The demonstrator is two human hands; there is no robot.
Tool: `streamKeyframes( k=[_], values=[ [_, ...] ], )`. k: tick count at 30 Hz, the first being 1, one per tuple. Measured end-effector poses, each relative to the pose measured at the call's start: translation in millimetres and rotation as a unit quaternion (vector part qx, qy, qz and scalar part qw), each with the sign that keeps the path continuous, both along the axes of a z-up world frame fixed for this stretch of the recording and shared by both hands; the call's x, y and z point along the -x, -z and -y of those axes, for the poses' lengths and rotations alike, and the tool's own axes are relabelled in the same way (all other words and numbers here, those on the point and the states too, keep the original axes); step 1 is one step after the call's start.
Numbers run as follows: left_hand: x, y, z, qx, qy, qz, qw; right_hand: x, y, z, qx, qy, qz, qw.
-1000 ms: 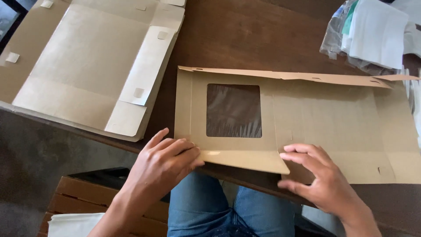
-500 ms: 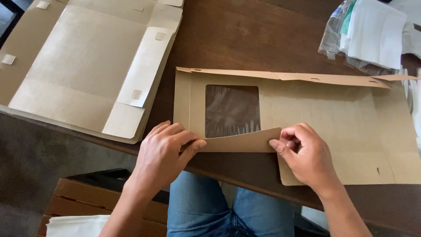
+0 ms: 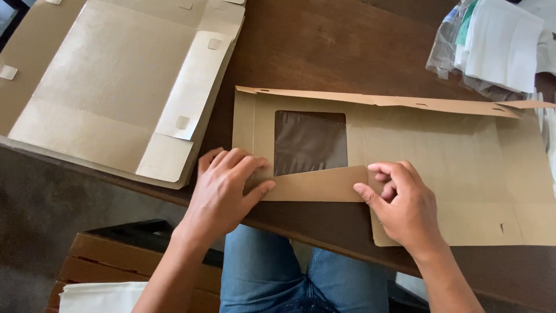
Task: The person assembles a flat cardboard box by folding and tucking its flaps into place. They work on one box at a time, folding side flaps and securing the closure tabs. The process is repeated for multiple boxes on a wooden table.
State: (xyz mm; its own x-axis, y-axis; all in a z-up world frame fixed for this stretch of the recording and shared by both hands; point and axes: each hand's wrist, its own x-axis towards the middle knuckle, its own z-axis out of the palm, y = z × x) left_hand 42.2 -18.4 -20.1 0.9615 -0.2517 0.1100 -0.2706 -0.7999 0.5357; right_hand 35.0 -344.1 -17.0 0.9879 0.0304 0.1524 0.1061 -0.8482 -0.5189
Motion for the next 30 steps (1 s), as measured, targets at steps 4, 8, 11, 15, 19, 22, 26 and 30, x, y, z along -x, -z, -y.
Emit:
streamKeyframes(
  k=[4,8,11,15,19,22,26,30],
  values=[
    [2.9,-22.0,6.2,0.018,0.048,0.005,0.999,0.0,-2.6,-2.2,0.003,0.0,-0.004,1.0],
    [1.3,-21.7,9.1,0.012,0.106,-0.001,0.994,-0.1,0.1,1.5,0.006,-0.052,0.027,0.998],
    [1.9,-12.8,9.2,0.02,0.126,0.009,0.992,3.0,2.8,4.5,-0.011,-0.062,0.034,0.997],
    [3.7,-11.6,6.6,0.068,0.125,0.011,0.99,7.2,2.5,6.4,-0.086,-0.068,0.018,0.994],
    [3.7,-1.0,7.4,0.1,0.117,0.016,0.988,8.3,15.9,19.3,-0.128,-0.069,-0.006,0.989],
    [3.3,0.7,11.6,0.111,0.091,0.023,0.989,7.8,12.9,16.0,-0.167,-0.073,0.002,0.983],
    [2.3,-0.2,16.6,0.089,0.052,0.028,0.994,6.3,16.6,15.5,-0.145,-0.092,0.043,0.984],
    [1.2,-0.7,18.6,0.06,0.041,0.014,0.997,2.6,8.7,8.2,-0.105,-0.144,0.067,0.982]
  ],
)
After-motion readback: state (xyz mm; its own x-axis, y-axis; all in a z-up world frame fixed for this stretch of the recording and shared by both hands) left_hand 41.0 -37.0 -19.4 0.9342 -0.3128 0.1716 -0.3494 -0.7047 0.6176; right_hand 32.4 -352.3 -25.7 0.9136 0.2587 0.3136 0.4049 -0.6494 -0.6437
